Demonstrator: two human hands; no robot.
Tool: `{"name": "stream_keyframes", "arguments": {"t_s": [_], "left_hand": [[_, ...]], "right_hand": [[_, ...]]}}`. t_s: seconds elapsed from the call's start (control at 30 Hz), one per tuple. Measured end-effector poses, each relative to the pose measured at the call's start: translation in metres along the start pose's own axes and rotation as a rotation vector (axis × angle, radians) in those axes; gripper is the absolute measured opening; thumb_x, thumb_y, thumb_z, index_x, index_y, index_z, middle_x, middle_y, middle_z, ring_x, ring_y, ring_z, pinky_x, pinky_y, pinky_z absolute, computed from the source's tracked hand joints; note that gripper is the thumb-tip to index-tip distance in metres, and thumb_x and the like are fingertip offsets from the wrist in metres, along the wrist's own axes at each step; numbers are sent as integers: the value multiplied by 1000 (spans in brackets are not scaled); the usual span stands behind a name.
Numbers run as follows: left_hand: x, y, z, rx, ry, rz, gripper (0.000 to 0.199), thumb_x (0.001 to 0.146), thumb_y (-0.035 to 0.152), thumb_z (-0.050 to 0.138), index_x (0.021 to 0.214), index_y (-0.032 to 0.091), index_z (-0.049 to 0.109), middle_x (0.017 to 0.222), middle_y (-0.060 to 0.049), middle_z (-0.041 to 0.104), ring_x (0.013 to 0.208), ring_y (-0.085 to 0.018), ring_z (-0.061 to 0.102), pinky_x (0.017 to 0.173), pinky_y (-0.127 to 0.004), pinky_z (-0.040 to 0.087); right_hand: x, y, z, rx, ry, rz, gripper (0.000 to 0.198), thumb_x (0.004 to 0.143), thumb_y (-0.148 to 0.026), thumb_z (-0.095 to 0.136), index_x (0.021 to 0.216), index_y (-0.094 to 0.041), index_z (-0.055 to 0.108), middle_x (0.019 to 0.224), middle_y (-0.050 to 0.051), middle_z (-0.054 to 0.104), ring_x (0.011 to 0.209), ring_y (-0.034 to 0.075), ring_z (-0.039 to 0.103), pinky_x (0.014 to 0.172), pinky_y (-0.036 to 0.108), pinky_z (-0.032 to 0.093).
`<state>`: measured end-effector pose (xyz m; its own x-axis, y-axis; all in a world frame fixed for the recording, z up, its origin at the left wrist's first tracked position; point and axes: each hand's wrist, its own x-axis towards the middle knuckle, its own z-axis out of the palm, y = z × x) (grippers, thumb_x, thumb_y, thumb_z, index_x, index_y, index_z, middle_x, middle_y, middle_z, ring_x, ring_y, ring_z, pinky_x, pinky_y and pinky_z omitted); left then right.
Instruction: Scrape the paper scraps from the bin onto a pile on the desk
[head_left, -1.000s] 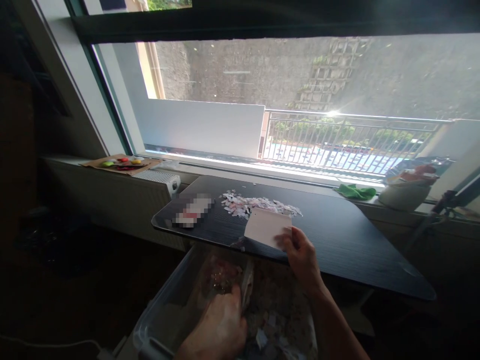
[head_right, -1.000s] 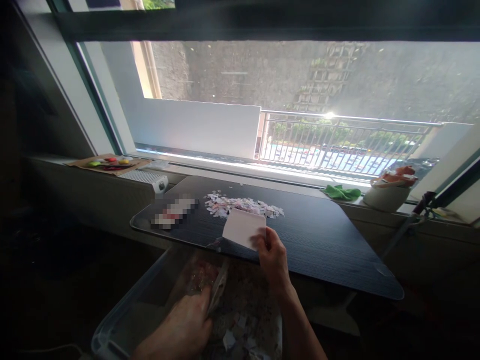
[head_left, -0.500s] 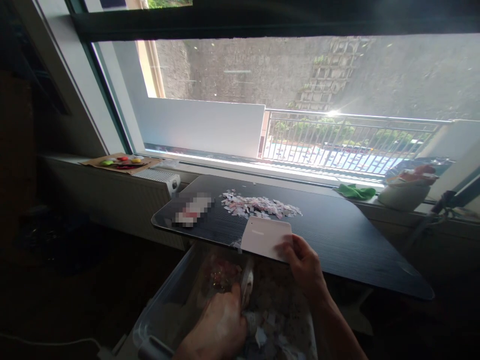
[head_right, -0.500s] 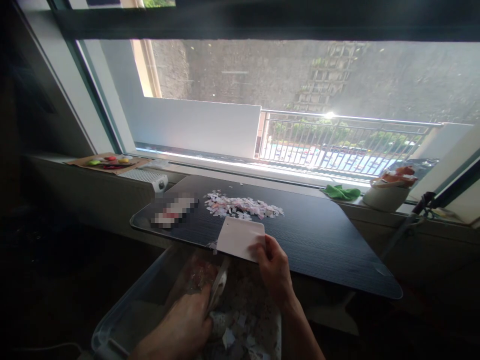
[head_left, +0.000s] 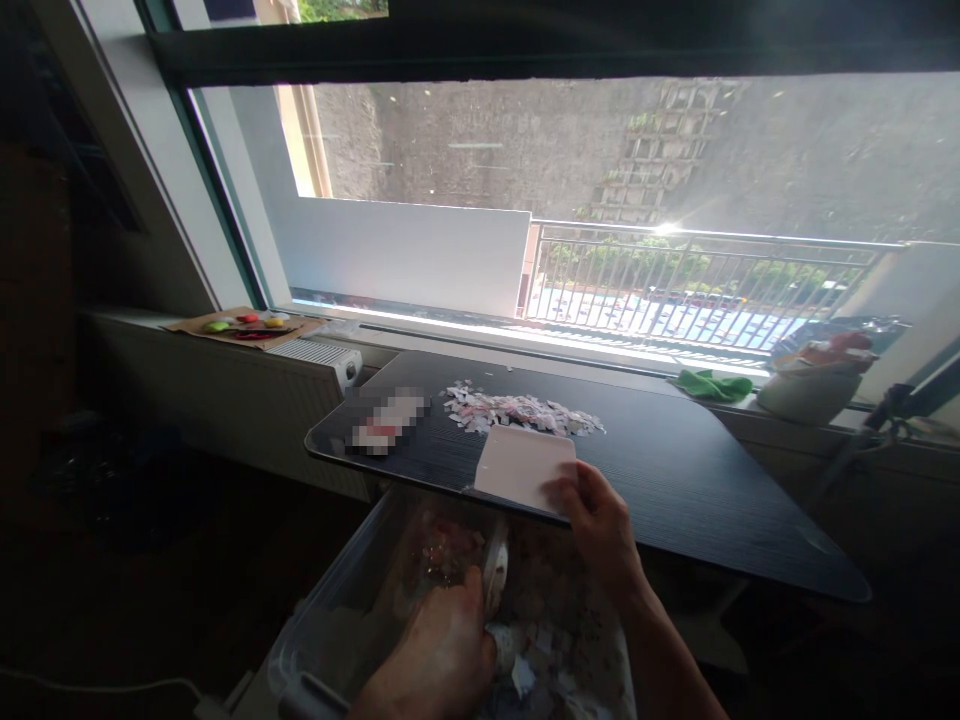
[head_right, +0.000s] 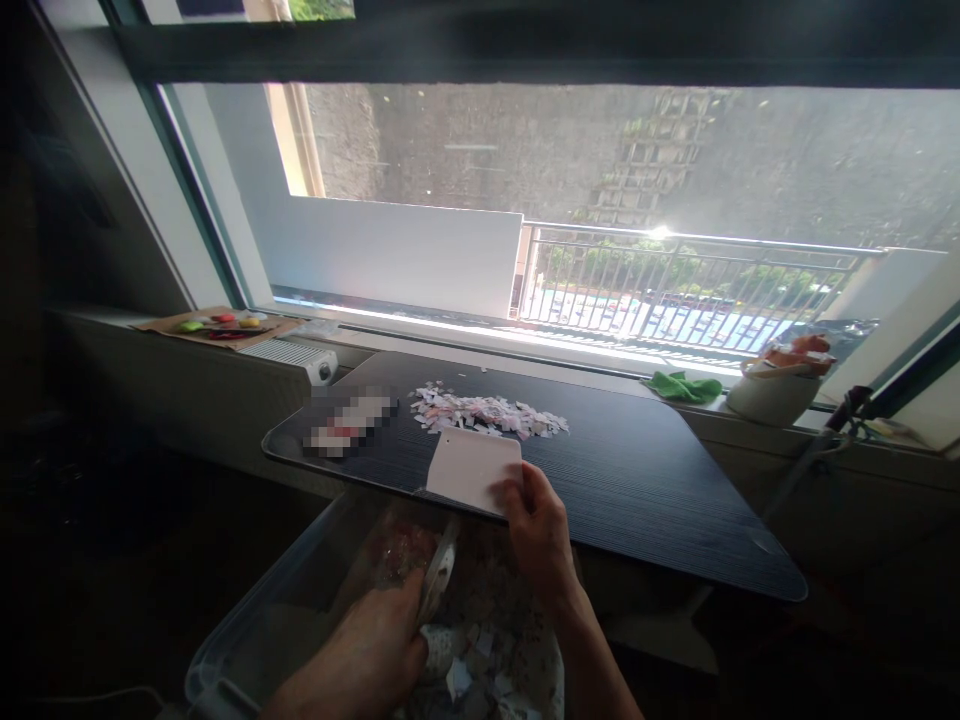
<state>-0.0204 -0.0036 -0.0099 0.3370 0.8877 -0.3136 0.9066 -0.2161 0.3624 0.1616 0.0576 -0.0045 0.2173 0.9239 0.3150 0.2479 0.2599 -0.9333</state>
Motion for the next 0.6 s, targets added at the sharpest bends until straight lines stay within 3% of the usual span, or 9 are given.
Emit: {"name": "stream_keyframes", "arguments": {"t_s": [0.23,0.4,0.53,0.6], "left_hand": [[-2,2,-3,15,-19,-12,48,67,18,37,114,12,42,93,-11,62,87,-23,57,72,-30,42],[-2,4,-3,52,-70,-57,52,69,18,36,120,9,38,96,-12,60,90,-25,55,77,-34,41],[0,2,1,109,-69,-41,55,72,19,36,125,5,33,99,-16,58,94,-28,53,81,-39,40],[1,2,1,115,-85,-48,53,71,18,37,123,5,35,97,-15,59,93,-28,54,79,-39,40]], "right_hand": [[-3,-5,0,25,-98,16,30,74,-37,52,97,-18,53,83,5,66,74,17,62,67,29,50],[11,0,-24,52,146,33,32,72,-38,53,95,-16,53,74,4,65,65,16,61,57,28,50],[41,12,-50,106,343,71,42,65,-33,59,103,-18,50,85,3,63,67,15,59,48,23,47],[56,18,-55,96,364,47,46,63,-33,60,105,-19,49,85,3,62,67,14,58,49,23,47]]}}
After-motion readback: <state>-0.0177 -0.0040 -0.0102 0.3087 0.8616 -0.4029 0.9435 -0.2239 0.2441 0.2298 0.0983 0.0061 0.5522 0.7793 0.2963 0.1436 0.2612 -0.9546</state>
